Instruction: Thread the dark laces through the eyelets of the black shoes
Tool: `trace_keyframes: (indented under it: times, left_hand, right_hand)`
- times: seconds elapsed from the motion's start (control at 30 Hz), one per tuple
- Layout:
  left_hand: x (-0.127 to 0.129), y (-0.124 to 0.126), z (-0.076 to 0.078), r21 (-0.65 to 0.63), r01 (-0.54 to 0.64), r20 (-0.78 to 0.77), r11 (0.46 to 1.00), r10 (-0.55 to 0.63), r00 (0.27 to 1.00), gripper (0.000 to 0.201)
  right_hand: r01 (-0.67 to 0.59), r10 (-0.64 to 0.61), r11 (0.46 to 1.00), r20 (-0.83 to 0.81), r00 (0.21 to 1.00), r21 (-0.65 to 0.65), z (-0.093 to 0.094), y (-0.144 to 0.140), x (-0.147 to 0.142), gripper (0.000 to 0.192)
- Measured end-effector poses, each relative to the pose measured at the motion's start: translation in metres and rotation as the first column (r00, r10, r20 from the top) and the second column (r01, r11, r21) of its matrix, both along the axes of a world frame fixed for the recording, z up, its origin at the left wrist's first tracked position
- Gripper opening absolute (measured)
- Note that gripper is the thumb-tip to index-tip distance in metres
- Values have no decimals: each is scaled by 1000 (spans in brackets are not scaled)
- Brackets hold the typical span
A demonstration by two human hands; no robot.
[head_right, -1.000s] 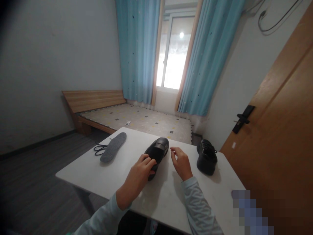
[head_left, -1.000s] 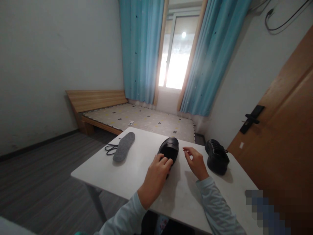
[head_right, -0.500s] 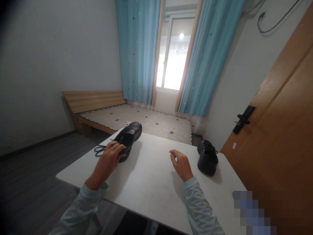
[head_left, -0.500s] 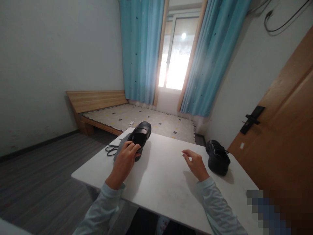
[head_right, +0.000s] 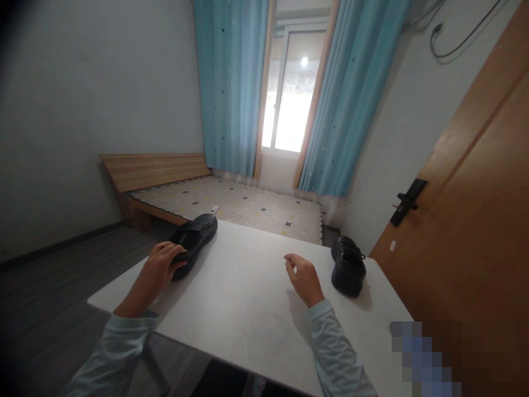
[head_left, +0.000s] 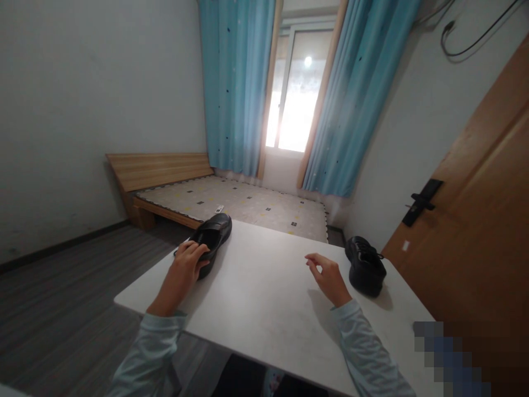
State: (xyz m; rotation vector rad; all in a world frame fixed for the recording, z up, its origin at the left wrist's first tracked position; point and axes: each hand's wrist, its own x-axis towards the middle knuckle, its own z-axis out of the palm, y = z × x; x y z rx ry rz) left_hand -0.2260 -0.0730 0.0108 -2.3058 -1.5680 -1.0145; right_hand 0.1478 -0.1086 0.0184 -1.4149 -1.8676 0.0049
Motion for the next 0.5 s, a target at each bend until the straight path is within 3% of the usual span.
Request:
trace_keyframes:
  times: [0.13,0.27,0.4,0.5]
  left_hand:
    - [-13,12,-3,-31,-11,-43,999,10,999,16]
    - [-17,18,5,-123,-92,-138,988,74,988,19]
    - [-8,12,16,-219,-257,-228,941,207,952,25]
    - [5,8,25,-235,-281,-232,930,228,946,21]
  right_hand:
    - [-5,5,1000,2,1000,-10,0,0,0,19]
    - [-2,2,1000,16,1000,-2,0,1,1,19]
    - [-2,2,1000,21,1000,8,0,1,1,19]
    - [-9,9,1000,21,1000,8,0,0,2,19]
